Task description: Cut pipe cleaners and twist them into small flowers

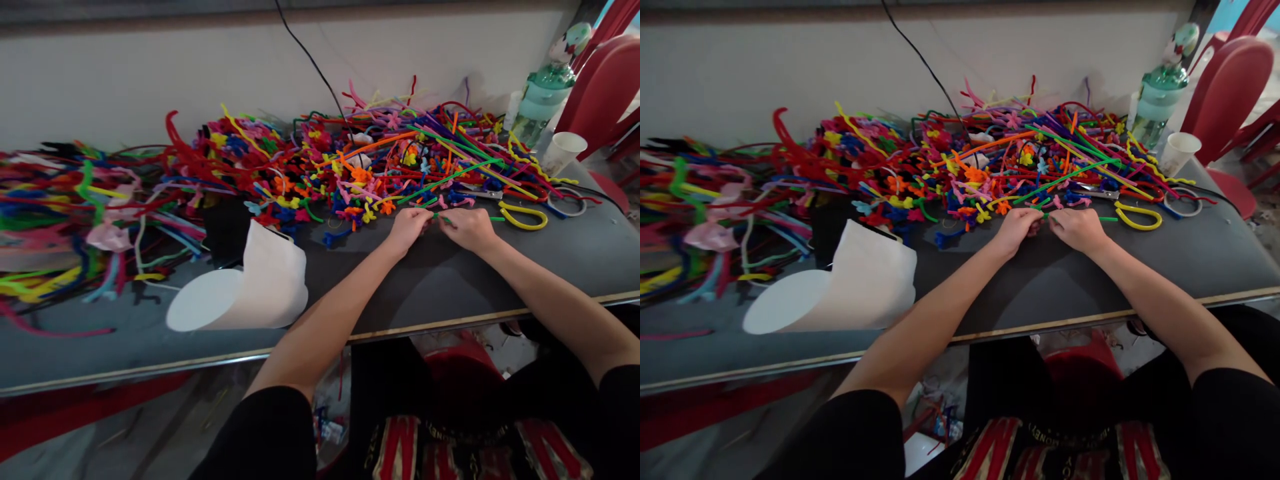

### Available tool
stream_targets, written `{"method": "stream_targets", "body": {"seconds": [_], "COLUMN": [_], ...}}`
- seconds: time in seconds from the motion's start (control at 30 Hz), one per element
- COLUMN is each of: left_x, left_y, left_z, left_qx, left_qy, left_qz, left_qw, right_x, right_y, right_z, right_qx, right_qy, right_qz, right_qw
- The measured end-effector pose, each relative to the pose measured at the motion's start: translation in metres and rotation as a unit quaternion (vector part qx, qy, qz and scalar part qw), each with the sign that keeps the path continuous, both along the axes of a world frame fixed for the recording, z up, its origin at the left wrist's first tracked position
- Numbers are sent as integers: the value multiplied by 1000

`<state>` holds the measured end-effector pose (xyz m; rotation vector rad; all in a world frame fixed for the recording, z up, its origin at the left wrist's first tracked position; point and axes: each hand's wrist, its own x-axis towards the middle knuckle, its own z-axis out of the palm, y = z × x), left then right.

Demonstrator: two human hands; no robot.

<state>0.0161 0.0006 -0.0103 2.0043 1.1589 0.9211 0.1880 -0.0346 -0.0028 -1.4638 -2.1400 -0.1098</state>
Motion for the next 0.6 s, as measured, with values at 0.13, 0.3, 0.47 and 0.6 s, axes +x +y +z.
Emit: {"method": "stream_targets", "body": {"seconds": [0.13,0.3,0.47,0.6], "left_x": [-11,-17,-15,-12], "left_y": [2,3,3,-2], "left_z": [9,14,15,18], "left_qx": [220,346,393,354], "left_qy": [78,156,205,239], "left_qz": [-45,-95,-67,-58], "left_qw": [971,920,894,903], "right_x": [11,18,13,10], "right_y": [7,14,12,10], "right_z": [-2,-2,3,4], "right_qx": [-13,-79,-111,-96], "right_qy": [93,173,201,192], "right_qz": [-10,33,84,79], "right_qw": [996,981,970,974]}}
